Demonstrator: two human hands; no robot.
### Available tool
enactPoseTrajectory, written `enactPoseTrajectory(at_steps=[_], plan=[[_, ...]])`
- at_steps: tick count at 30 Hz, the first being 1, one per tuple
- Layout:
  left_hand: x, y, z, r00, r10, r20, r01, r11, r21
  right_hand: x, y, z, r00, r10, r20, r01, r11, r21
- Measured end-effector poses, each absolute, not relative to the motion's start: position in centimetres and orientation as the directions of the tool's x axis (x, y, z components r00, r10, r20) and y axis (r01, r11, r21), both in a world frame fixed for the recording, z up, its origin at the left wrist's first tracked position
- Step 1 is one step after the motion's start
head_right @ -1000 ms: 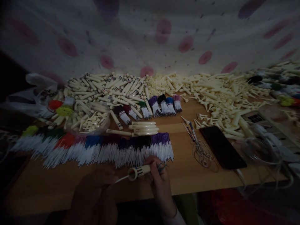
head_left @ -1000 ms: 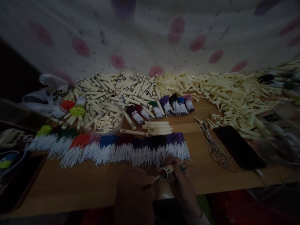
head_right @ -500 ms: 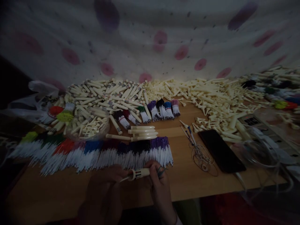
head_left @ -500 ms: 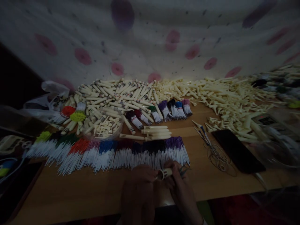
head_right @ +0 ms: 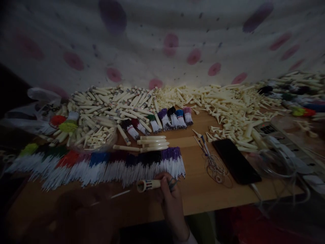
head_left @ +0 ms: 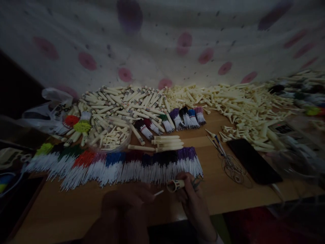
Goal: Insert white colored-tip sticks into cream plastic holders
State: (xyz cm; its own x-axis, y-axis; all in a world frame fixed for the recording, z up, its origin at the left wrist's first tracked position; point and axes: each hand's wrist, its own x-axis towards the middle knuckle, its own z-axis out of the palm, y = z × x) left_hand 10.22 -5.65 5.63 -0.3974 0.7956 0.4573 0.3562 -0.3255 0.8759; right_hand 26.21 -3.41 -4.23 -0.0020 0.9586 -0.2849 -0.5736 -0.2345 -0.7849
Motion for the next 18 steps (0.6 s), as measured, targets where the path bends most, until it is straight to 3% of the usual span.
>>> enactPoseTrajectory(at_steps=[5,9,11,13,15,18], plan=[[9.3,-4.0,5.3,-0.406,0.848,0.341,0.099,-0.33,0.939,26.3,-3.4,-4.5,-0.009,0.958,-0.286,-0.568,-0.24,-0.787],[11.6,-3.7,2.2,-0.522,0.85,0.064,-0.11,-0.142,0.984,26.4,-3.2,-4.6,-0.013,0.956,-0.293,-0.558,-0.25,-0.791],[12.2,-4.2,1.1,-0.431,0.902,-0.023,-0.083,-0.014,0.996,26.4,-3.1,-4.6,-0.008,0.953,-0.304,-0.551,-0.258,-0.794],[12.4,-4.6,0.8,-0.279,0.96,-0.038,0.051,0.054,0.997,26.4,-3.2,-4.6,0.004,0.949,-0.317,-0.538,-0.265,-0.8],[12.6,-4.8,1.0,-0.061,0.998,0.0,0.173,0.011,0.985,26.3,-3.3,-4.4,0.023,0.945,-0.326,-0.515,-0.268,-0.814],[13.1,-4.3,1.6,0.199,0.978,0.061,0.202,-0.102,0.974,26.2,-3.6,-4.0,0.045,0.942,-0.332,-0.462,-0.275,-0.843]])
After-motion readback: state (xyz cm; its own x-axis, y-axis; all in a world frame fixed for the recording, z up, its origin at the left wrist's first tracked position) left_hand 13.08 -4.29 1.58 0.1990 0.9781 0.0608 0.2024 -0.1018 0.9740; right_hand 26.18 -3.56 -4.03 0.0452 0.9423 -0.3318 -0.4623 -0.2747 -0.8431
